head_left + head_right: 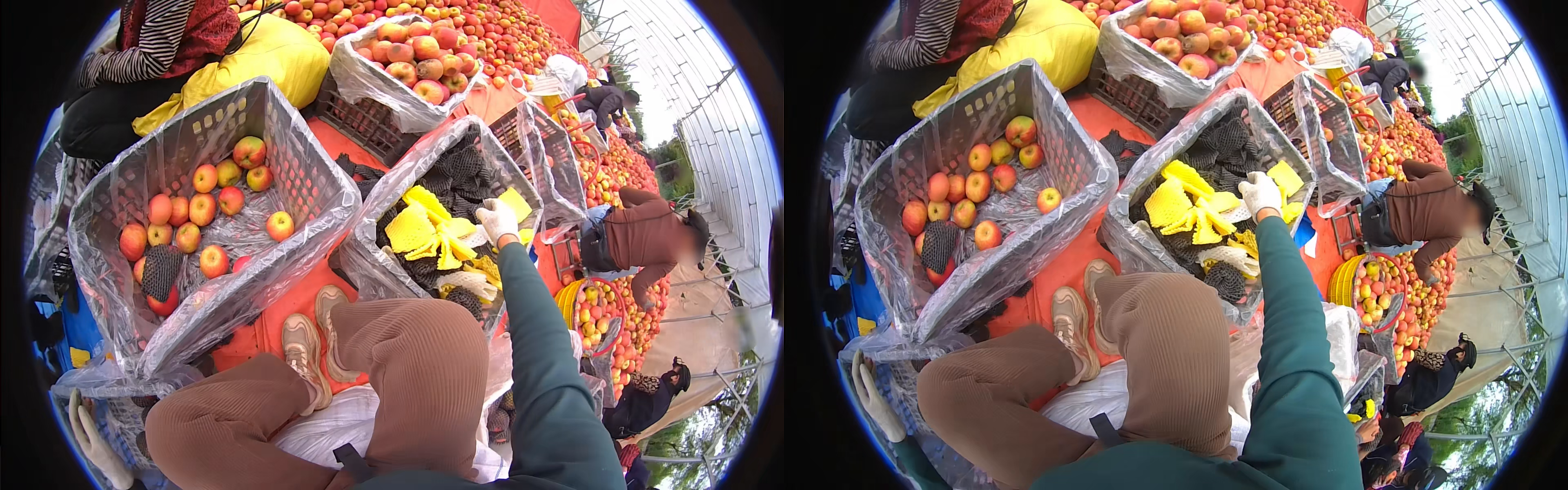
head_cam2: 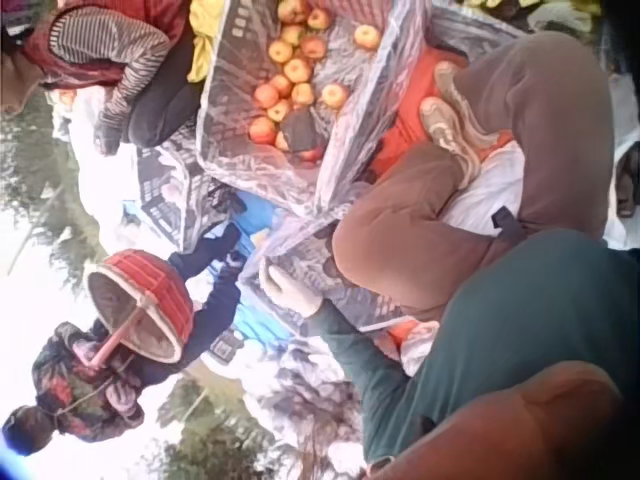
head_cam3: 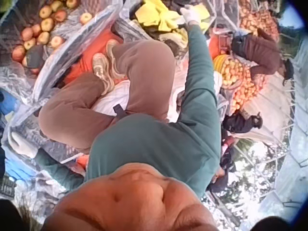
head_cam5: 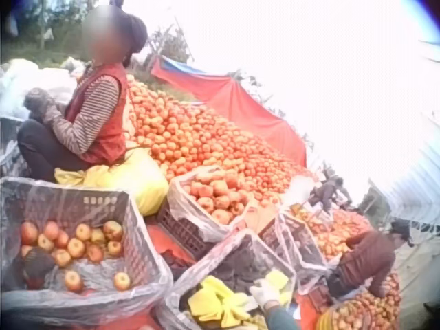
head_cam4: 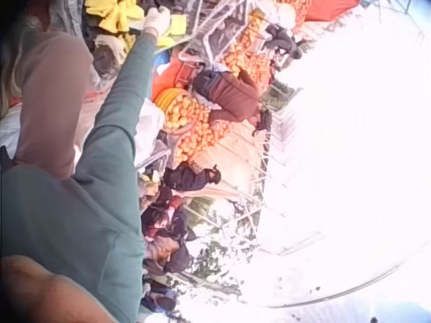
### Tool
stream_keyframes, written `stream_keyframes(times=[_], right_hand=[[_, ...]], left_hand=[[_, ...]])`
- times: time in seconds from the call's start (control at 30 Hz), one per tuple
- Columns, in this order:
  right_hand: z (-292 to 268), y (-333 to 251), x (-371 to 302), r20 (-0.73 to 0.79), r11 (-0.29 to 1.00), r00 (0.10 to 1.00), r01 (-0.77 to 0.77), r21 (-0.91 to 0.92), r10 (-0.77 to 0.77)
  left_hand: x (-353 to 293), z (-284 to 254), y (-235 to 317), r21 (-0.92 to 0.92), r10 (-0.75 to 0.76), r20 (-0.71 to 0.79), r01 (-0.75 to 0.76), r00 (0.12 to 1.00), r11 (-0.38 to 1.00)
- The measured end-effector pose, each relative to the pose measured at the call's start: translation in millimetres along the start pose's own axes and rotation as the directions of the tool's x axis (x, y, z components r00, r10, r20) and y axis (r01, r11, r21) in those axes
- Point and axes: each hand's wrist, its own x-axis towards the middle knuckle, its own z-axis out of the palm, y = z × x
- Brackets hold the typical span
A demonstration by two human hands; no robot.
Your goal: The person repeatedly picks apples from a nearby crate, places each apple into a foam net, and drops the netted apple into a larger crate. The process is continuous and repetitive, with the person handling apples one at a time.
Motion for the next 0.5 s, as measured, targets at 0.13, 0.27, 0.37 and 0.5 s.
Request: stream_keyframes(times=[0.13,0.27,0.37,0.5], right_hand=[[11,3,33,-0.2,0.998,0.98,0.002,0.059,0.009],[13,-23,76,-0.422,0.989,0.907,0.08,0.121,-0.022],[16,-31,95,-0.323,0.993,0.944,0.032,-0.11,-0.066],[6,-23,102,-0.21,0.998,0.977,0.049,0.048,-0.038]], left_hand=[[-6,75,106,0.032,0.252,0.232,-0.266,0.94,0.963],[-21,146,156,-0.135,0.387,0.417,-0.365,0.822,0.921],[-37,189,189,-0.193,0.281,0.542,-0.208,0.792,0.959],[-45,206,197,-0.209,0.333,0.654,-0.261,0.68,0.943]])
